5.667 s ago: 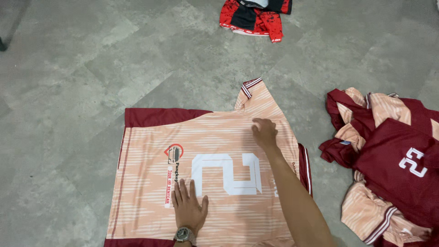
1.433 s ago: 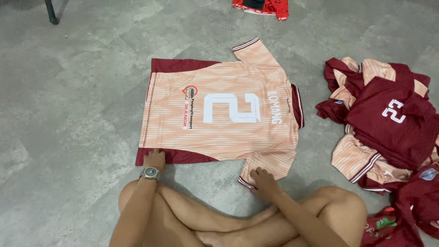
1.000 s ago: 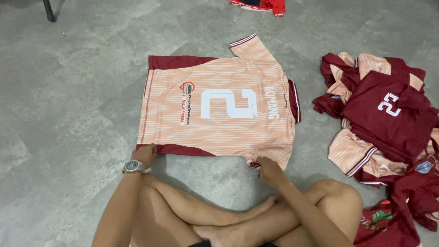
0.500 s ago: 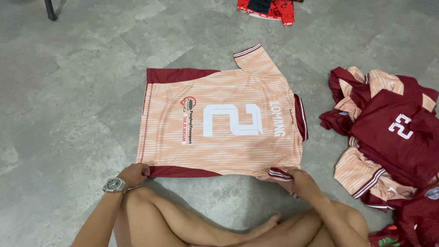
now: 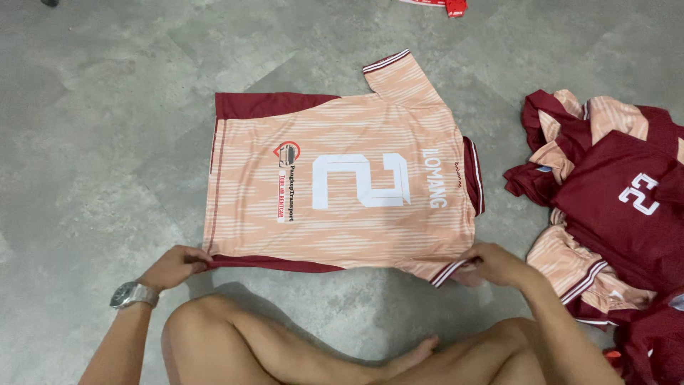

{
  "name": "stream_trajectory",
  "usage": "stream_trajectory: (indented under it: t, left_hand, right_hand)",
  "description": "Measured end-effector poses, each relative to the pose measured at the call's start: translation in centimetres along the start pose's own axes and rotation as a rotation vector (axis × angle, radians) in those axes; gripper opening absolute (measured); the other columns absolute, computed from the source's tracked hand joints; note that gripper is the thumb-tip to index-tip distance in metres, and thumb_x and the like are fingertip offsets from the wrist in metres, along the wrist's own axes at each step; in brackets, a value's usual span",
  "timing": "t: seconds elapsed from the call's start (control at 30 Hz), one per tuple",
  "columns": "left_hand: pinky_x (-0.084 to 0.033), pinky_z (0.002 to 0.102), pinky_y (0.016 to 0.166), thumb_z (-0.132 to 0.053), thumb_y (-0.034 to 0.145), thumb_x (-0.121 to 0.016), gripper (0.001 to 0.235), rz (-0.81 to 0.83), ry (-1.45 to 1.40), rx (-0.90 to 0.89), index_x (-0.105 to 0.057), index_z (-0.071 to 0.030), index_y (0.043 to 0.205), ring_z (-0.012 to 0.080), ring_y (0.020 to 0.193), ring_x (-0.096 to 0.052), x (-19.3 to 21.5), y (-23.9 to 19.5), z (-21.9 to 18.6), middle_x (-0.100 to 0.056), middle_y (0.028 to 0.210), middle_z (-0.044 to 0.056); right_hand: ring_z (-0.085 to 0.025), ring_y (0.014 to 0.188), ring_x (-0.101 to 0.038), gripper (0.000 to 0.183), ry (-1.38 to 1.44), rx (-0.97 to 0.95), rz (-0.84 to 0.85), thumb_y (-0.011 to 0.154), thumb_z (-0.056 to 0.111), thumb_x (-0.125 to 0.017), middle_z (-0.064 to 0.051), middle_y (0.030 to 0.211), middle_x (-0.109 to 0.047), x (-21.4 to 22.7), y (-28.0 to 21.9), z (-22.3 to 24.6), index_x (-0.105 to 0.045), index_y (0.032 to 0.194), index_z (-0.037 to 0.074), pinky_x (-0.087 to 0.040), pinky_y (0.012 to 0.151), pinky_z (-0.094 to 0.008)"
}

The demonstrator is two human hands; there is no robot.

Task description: The person sits on the floor and folds several sports jerseys by hand. They smooth out each jersey, fold the sleeves inward, and then fold the body into a compact rectangle before placing it aside.

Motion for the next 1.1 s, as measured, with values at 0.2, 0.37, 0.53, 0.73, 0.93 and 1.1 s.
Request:
stream_trajectory:
  t: [0.2, 0.37, 0.53, 0.73, 0.93, 1.1]
  left_hand:
    - [-0.045, 0.042, 0.076, -0.004, 0.075, -0.055, 0.023, -0.1, -0.224, -0.022, -0.072, 0.0, 0.089, 0.0296, 0.078, -0.057, 5.0, 3.6, -4.2, -0.066, 0.081, 0.02]
    - [-0.042, 0.043, 0.08, -0.019, 0.085, -0.06, 0.027, -0.432, -0.254, -0.099, -0.065, -0.012, 0.112, 0.031, 0.094, -0.056, 7.1, 7.3, -5.9, -0.063, 0.098, 0.017]
    - [-0.044, 0.045, 0.087, -0.03, 0.08, -0.066, 0.063, -0.388, -0.2, 0.125, -0.043, -0.005, 0.133, 0.0328, 0.11, -0.052, 2.8, 10.2, -0.9, -0.055, 0.118, 0.021]
    - [-0.046, 0.043, 0.077, -0.017, 0.083, -0.061, 0.044, -0.456, -0.116, 0.123, -0.054, 0.0, 0.123, 0.0356, 0.098, -0.059, 2.3, 6.4, -0.6, -0.063, 0.102, 0.021]
    - [-0.037, 0.043, 0.082, -0.011, 0.093, -0.052, 0.024, -0.618, -0.448, -0.085, -0.06, 0.004, 0.11, 0.0315, 0.097, -0.049, 2.0, 4.6, -0.3, -0.057, 0.097, 0.023]
    - [-0.037, 0.049, 0.086, -0.013, 0.094, -0.051, 0.025, -0.582, -0.395, -0.051, -0.06, 0.003, 0.111, 0.0408, 0.108, -0.049, 1.8, 5.6, 2.0, -0.057, 0.105, 0.026]
  right_hand:
    - [-0.044, 0.11, -0.05, 0.043, -0.098, -0.005, -0.089, 0.072, 0.008, -0.041, -0.028, 0.113, -0.059, 10.4, 5.6, 4.5, -0.065, 0.107, -0.001, -0.039, 0.096, -0.048]
    - [-0.03, 0.107, -0.054, 0.046, 0.098, 0.007, -0.675, 0.077, 0.025, -0.053, -0.012, 0.114, -0.059, 16.7, 17.6, -1.8, -0.056, 0.123, 0.023, -0.044, 0.087, -0.043]
    - [-0.038, 0.11, -0.052, 0.061, 0.135, -0.164, -0.544, 0.078, 0.038, -0.056, -0.026, 0.115, -0.056, 6.4, 22.2, -9.7, -0.048, 0.128, 0.003, -0.042, 0.093, -0.046]
    - [-0.031, 0.101, -0.058, 0.052, 0.288, -0.264, -0.68, 0.076, 0.021, -0.064, -0.016, 0.106, -0.059, 1.6, 15.0, -11.3, -0.054, 0.124, 0.005, -0.047, 0.082, -0.044]
    - [-0.032, 0.082, -0.06, 0.028, 0.743, -0.148, -0.734, 0.086, 0.011, -0.056, -0.022, 0.091, -0.061, 0.1, 16.4, -17.1, -0.061, 0.111, 0.0, -0.047, 0.071, -0.041]
    - [-0.032, 0.105, -0.037, 0.027, 0.893, -0.151, -0.624, 0.088, 0.012, -0.05, -0.018, 0.107, -0.048, -0.8, 14.3, -16.0, -0.056, 0.112, 0.002, -0.028, 0.086, -0.044]
Point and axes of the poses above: each hand's wrist, its own y-axis towards the middle knuckle, its own x-axis out of the back of the hand, z = x × y, the point moved 7 cm from there along y, towards the middle knuckle
